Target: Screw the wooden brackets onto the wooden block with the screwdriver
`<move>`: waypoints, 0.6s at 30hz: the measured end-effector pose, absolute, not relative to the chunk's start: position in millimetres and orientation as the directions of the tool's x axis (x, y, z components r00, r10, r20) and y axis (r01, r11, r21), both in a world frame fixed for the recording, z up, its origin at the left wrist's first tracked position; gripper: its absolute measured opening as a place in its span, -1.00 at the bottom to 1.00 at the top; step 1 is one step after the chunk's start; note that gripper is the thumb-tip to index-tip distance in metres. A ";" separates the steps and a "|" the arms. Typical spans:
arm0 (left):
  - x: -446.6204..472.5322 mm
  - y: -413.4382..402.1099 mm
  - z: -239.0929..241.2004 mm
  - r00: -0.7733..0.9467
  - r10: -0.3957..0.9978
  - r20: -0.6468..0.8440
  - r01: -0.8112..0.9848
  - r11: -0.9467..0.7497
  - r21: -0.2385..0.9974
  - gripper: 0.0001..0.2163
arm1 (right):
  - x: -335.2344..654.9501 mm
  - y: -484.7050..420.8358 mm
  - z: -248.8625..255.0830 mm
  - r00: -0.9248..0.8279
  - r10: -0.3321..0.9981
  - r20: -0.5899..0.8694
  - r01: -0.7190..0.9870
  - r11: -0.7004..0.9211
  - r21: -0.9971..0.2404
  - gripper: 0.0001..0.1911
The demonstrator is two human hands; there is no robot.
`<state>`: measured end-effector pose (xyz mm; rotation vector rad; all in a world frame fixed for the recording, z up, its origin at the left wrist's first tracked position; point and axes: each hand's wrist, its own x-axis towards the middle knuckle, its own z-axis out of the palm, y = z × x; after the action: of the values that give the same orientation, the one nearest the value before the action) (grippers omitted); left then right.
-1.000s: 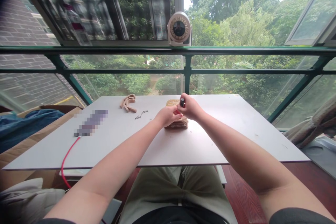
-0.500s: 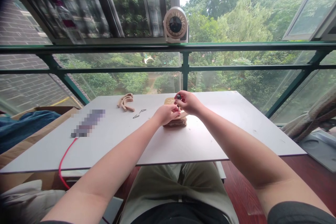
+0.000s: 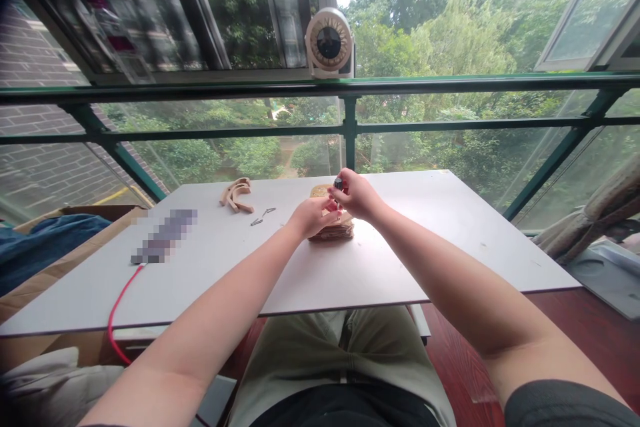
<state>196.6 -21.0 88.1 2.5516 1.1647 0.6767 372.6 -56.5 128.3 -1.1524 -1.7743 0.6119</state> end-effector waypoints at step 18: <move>197.1 -23.7 88.1 0.560 0.776 0.290 0.662 -0.629 0.407 -0.79 | 377.8 -55.9 128.2 -0.210 0.887 0.412 0.485 0.460 -0.743 -0.87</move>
<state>197.1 -23.7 88.1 2.5440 1.1974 0.6574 377.8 -55.9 128.2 -1.1571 -1.8536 0.5903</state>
